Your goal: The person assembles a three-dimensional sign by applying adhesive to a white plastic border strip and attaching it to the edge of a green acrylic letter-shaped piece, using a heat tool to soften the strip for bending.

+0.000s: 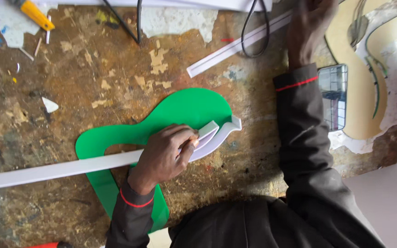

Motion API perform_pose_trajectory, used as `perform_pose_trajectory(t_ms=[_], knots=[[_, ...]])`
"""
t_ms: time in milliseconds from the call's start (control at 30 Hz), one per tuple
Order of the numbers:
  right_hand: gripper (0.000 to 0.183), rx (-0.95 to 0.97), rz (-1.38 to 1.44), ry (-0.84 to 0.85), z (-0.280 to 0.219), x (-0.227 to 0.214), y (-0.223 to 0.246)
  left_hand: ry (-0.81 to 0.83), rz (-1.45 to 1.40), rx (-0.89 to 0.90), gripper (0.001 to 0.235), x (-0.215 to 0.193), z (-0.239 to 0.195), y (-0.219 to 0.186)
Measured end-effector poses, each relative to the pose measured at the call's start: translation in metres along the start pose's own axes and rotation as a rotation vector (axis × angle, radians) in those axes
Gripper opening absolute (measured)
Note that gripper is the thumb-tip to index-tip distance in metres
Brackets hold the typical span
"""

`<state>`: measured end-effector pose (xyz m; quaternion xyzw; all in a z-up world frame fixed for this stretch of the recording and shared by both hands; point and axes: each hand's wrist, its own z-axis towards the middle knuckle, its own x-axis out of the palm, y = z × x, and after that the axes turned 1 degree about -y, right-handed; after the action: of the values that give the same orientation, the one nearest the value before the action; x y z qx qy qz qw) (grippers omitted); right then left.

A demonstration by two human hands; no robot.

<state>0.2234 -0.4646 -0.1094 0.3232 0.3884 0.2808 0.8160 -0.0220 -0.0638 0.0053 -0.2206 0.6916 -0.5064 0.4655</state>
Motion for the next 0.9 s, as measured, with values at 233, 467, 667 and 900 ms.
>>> perform_pose_trajectory(t_ms=[233,467,667,900], knots=[[0.044,-0.098,0.356,0.347,-0.079,-0.049,0.142,0.01,0.006,-0.022,0.022,-0.002,-0.001,-0.001],[0.051,0.363,0.66,0.435,-0.106,-0.067,0.171,-0.008,-0.037,0.007,0.015,-0.005,0.0,-0.002],[0.045,0.117,0.376,0.688,-0.112,-0.062,0.227,-0.013,-0.024,0.001,0.014,-0.007,0.001,-0.002],[0.042,-0.007,0.202,0.837,-0.114,-0.06,0.234,0.02,0.003,0.006,0.017,-0.008,-0.001,-0.001]])
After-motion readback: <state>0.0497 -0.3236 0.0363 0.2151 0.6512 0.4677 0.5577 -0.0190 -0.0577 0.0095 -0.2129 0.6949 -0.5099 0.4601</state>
